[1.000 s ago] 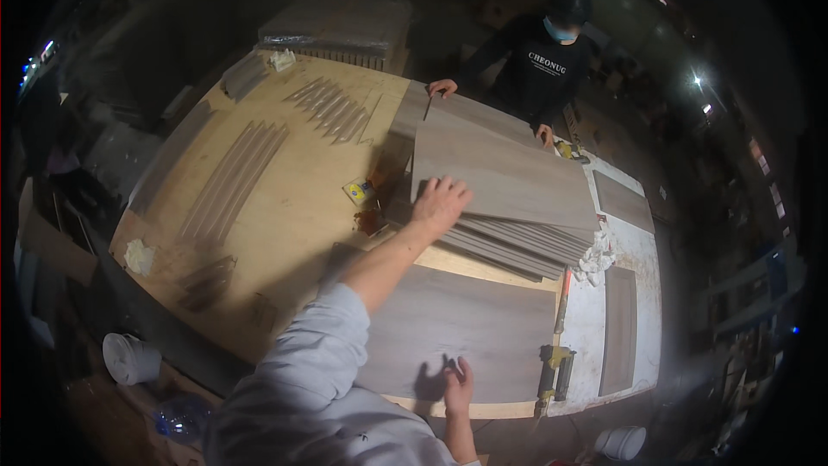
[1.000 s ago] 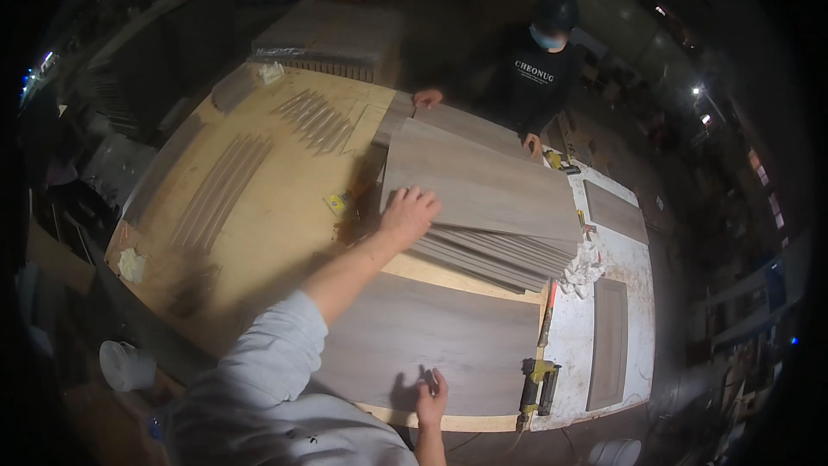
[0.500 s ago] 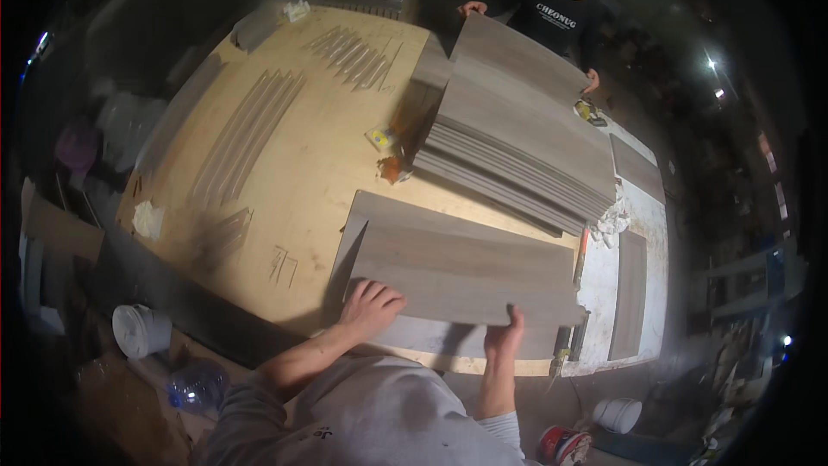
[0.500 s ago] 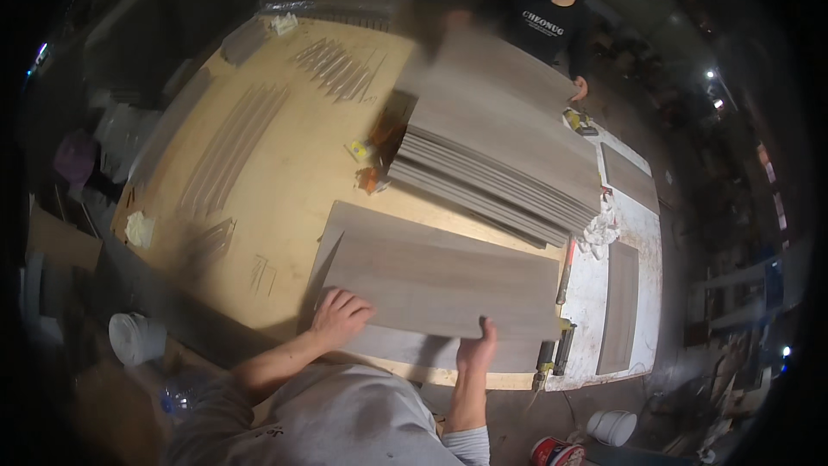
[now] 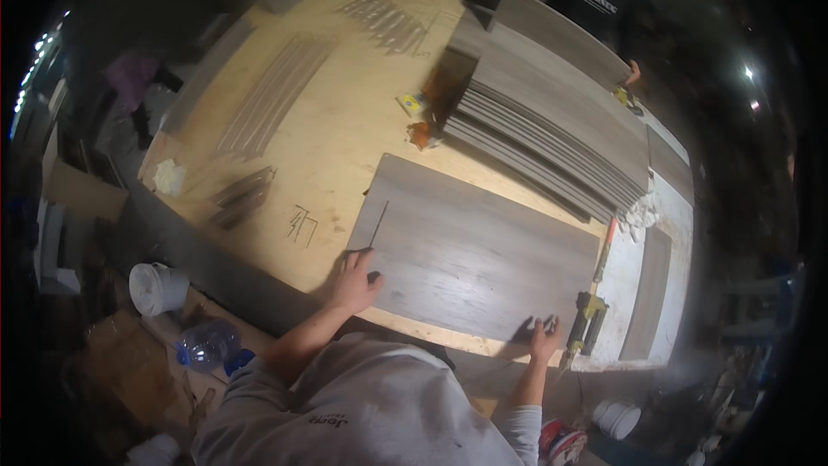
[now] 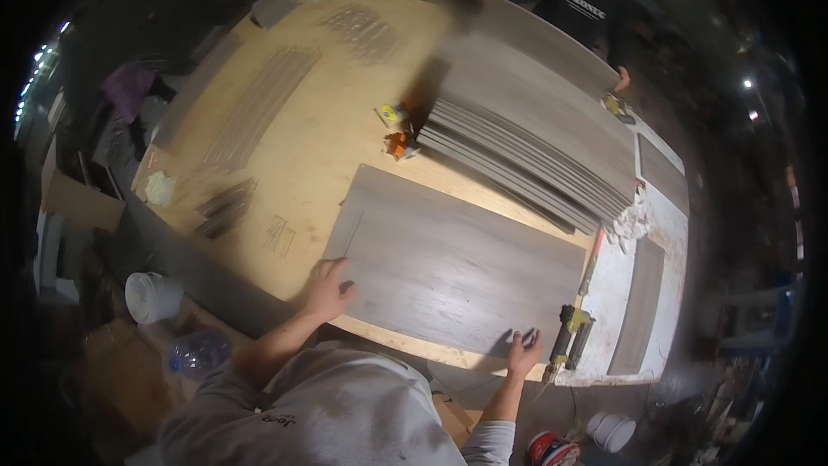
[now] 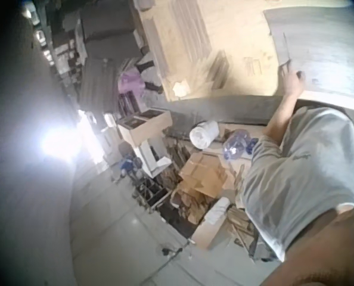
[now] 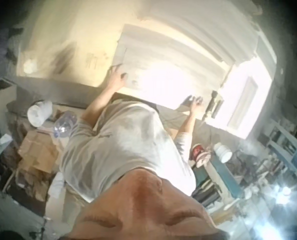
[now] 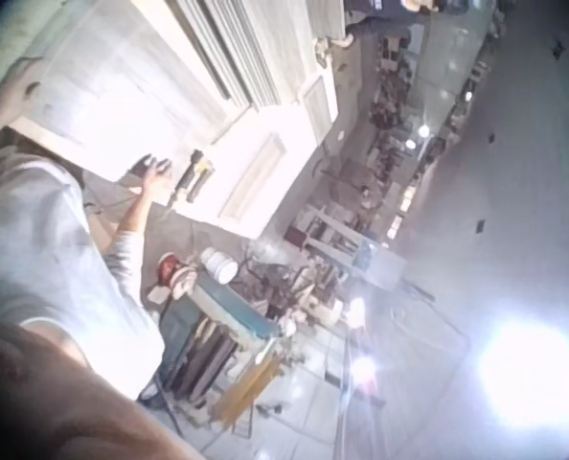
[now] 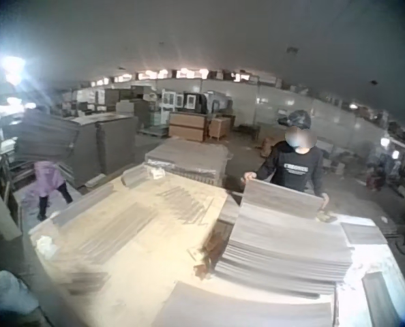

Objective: Assembling wooden furniture panels using a pneumatic nail gun and applying wood glue to trim pieces.

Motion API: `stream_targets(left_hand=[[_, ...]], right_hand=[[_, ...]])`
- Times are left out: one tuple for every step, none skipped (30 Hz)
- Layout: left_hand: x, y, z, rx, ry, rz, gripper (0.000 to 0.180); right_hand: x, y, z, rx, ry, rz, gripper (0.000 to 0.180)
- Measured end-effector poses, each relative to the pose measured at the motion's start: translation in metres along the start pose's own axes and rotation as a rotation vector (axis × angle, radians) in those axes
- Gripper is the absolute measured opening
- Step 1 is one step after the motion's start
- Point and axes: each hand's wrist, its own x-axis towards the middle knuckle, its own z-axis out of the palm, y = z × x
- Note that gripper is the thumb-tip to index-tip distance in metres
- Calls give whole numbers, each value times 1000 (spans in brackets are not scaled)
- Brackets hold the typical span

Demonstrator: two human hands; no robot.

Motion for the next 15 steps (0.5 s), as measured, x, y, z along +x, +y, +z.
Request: stream_targets(left_hand=[[-1, 4, 2, 15, 13, -38, 68], [-2, 9, 3, 29, 28, -78, 69], [2, 23, 1, 78, 5, -110, 69], [5, 32, 0, 81, 39, -136, 69], [5, 37, -1, 95, 12, -140, 69], [2, 38, -3, 107, -20, -145, 69], [-2, 37, -3, 109, 4, -172, 69], [-6, 34, -5, 87, -8, -163, 69], [-5, 32, -6, 58, -29, -137, 69], [-8, 23, -7, 54, -10, -149, 69], [-7, 11, -7, -84, -38, -139, 68], [-2, -1, -9, -223, -68, -121, 68], [7, -12, -20, -318, -94, -119, 58], [21, -26, -34, -326, -86, -115, 58], [36, -44, -53, -157, 59, -34, 52]], right_hand=[[8, -14, 13, -197, 66, -10, 64], [8, -25, 12, -299, 50, 52, 69], [13, -19, 10, -206, 29, 61, 68], [21, 1, 7, -112, 3, 66, 67], [24, 9, 12, -129, 39, 25, 64], [24, 15, 13, -147, 76, -14, 62], [24, 17, 12, -120, 65, -40, 59], [25, 17, 11, -93, 58, -65, 57], [31, 32, 7, -30, -2, 10, 57], [31, 32, 5, 116, -85, 81, 56], [29, 31, 0, 102, -104, 101, 56], [26, 28, -3, 86, -117, 122, 57], [20, 24, -1, 88, -116, 108, 57], [14, 20, 1, -77, 52, -12, 58], [5, 12, 2, -243, 223, -125, 59]])
